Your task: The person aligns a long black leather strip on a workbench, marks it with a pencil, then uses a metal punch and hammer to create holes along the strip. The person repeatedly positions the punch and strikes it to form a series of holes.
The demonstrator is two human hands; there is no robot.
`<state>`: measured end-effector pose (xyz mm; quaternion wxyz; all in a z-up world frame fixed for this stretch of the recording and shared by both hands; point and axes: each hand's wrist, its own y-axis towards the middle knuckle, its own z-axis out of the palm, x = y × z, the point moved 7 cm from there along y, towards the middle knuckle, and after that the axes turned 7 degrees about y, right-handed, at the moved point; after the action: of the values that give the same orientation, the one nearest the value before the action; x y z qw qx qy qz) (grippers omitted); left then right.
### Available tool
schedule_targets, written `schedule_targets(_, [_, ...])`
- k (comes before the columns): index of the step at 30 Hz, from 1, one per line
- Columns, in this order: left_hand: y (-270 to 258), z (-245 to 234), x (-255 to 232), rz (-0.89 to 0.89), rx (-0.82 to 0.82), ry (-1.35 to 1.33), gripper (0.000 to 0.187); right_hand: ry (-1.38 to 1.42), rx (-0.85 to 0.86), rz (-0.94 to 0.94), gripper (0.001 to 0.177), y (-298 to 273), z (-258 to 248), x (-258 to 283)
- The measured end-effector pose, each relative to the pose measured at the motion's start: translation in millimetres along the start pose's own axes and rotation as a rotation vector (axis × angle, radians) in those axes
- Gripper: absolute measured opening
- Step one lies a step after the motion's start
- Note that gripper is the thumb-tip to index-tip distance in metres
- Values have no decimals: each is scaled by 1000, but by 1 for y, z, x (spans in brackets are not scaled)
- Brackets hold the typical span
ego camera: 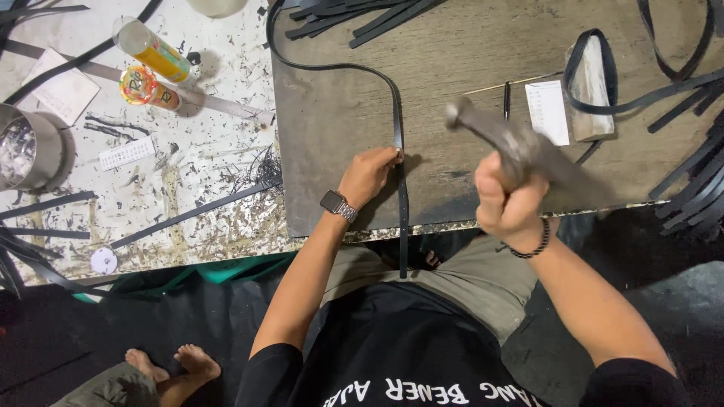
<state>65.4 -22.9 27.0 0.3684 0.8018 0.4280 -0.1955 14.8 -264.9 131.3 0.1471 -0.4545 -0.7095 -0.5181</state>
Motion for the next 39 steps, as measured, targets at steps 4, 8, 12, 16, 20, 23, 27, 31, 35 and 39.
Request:
schedule_targets(4, [1, 7, 4, 18, 19, 18, 21, -152, 386, 273, 35, -7, 42, 2])
schedule_targets(8, [1, 6, 1, 15, 4, -31, 19, -49, 392, 447, 37, -21, 47, -40])
schedule_targets(12, [3, -2, -7, 14, 3, 2, 15, -380, 336, 273, 44, 1, 54, -54])
schedule_targets(16, [3, -8, -14, -18, -9, 4, 8, -714, 275, -14, 33, 15, 73, -62])
schedule_targets(20, [9, -16, -21, -78, -30, -19, 6, -648, 404, -234, 66, -12, 117, -61])
schedule_targets(23, [11, -14, -17, -101, 1, -7, 4, -391, 665, -165, 42, -20, 134, -45])
schedule_targets(27, [12, -9, 10, -262, -117, -106, 14, -341, 680, -83, 57, -13, 127, -34])
schedule_targets(31, [12, -20, 26, -587, -354, -558, 20, -273, 704, 24, 65, -12, 124, -36])
schedule_targets(35, [1, -11, 21, -500, -331, -454, 15, -274, 698, 33, 62, -18, 122, -35])
schedule_targets(39, [2, -15, 17, -458, -331, -387, 17, -287, 670, -14, 62, -22, 124, -40])
